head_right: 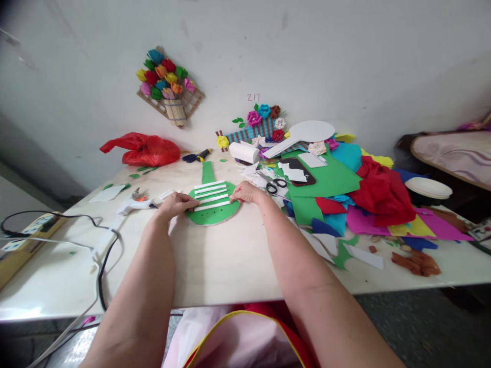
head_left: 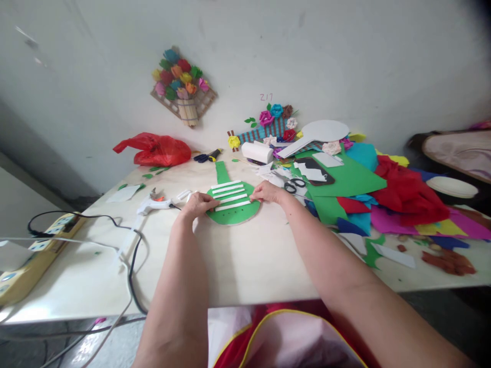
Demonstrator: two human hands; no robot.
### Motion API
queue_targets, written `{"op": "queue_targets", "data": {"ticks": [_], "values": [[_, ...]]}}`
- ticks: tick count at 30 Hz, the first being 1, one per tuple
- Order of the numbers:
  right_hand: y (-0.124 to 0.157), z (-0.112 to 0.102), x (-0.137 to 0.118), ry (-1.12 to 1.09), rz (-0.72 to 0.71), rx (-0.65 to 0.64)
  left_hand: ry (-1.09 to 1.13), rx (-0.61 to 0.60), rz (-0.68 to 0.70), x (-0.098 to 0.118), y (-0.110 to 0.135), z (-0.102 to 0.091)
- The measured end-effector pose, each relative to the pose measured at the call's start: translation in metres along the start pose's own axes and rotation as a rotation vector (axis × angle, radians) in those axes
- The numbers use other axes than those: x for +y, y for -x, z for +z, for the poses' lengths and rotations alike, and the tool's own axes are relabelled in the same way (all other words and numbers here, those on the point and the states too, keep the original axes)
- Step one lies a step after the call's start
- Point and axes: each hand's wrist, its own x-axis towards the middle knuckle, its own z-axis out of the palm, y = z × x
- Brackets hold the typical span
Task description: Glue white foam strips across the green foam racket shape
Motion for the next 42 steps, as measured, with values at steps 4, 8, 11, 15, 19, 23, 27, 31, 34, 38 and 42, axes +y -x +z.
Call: {"op": "queue_targets", "data": {"ticks": [4,8,11,15,19,23,27,31,34,38,42], "values": [[-0.0002,0.0000,0.0001,0.008,0.003,-0.003,0.026,-0.010,0.013,-0.0025,-0.0014,0.0007],[0.0000,0.0000,-0.0006,0.013,0.002,-0.004,0.074,-0.018,-0.001,-0.0045,-0.0025,0.0020],[0.0002,0.0001,-0.0008,0.014,0.004,-0.007,0.092,-0.012,-0.014,-0.0052,-0.0029,0.0027],[-0.0001,0.0004,-0.0006,0.021,-0.003,-0.007,0.104,-0.007,-0.013,-0.0062,-0.0037,0.0030],[0.0002,0.0004,-0.0013,0.029,-0.008,-0.007,0.114,-0.011,-0.028,-0.0065,-0.0038,0.0030],[0.0007,0.0005,-0.0022,0.029,-0.005,-0.005,0.102,-0.012,-0.021,-0.0064,-0.0039,0.0029],[0.0005,0.0006,-0.0016,0.026,-0.006,-0.005,0.086,-0.015,-0.015,-0.0056,-0.0033,0.0022],[0.0003,0.0008,-0.0013,0.009,0.008,0.003,0.081,-0.006,-0.016,-0.0039,-0.0018,0.0015],[-0.0004,0.0013,-0.0007,-0.009,0.011,0.016,0.111,0.009,-0.007,-0.0032,-0.0008,0.0014],[-0.0021,0.0012,0.0017,-0.047,0.010,0.049,0.158,0.140,0.019,-0.0016,-0.0002,0.0009],[-0.0027,0.0002,0.0034,-0.044,-0.004,0.128,0.131,0.327,0.007,-0.0006,-0.0014,0.0003]]}}
